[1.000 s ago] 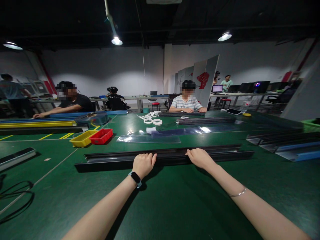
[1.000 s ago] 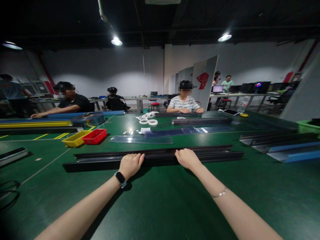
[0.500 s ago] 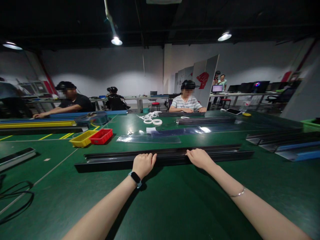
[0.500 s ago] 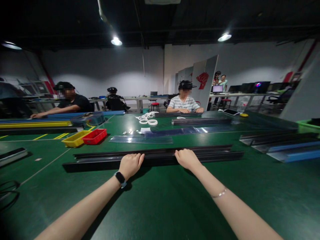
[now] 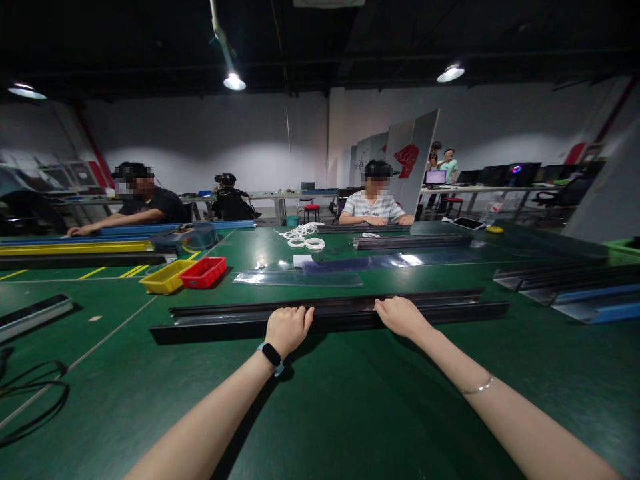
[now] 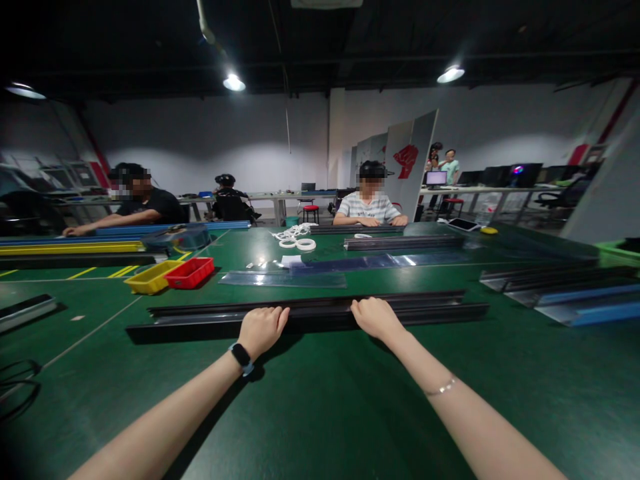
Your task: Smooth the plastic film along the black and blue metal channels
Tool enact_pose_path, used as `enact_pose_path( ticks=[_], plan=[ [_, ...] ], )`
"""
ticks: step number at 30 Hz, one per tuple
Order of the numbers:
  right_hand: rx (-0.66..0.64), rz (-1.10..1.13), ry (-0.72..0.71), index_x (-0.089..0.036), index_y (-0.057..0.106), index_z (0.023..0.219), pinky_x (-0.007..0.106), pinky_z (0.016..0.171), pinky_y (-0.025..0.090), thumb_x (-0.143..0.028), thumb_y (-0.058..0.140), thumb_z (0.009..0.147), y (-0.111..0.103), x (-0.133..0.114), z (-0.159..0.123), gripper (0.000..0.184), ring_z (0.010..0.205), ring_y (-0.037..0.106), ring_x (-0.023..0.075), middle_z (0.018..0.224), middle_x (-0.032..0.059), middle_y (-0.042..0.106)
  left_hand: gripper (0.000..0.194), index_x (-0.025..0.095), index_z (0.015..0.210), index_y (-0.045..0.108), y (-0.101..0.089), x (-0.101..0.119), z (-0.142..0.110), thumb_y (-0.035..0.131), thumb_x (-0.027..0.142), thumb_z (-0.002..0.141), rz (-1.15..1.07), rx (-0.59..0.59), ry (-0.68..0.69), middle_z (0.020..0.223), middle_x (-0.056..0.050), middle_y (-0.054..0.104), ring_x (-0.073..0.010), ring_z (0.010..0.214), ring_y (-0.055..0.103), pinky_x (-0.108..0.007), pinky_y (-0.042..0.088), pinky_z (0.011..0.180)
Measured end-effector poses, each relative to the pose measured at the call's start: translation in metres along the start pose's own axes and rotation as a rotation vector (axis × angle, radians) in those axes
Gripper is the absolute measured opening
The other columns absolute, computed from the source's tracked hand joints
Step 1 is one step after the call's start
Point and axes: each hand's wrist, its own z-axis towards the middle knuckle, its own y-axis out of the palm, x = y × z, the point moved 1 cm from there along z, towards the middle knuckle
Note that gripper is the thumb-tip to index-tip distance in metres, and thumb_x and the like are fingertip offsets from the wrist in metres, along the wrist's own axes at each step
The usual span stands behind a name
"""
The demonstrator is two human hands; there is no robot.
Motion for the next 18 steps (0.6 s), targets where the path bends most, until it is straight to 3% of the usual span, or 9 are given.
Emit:
enact_pose_path(
  ticks=[18],
  plan=[
    [0.116,0.052,0.084,-0.012,0.060,0.063,0.027,0.062,0.036,-0.035,0.012,0.084,0.0033,-0.0057,-0.0016,0.057,0.065,0.055,0.0179,0.067,0.0098,0.059,0.043,0.016,0.062,0.052,0.0014,-0.0006,-0.0006,0.024,0.040,0.083,0.003,-0.007,-0.006,0.057,-0.004,0.053,-0.0126,0.056,0.046,-0.025,0.022,0.055]
  ],
)
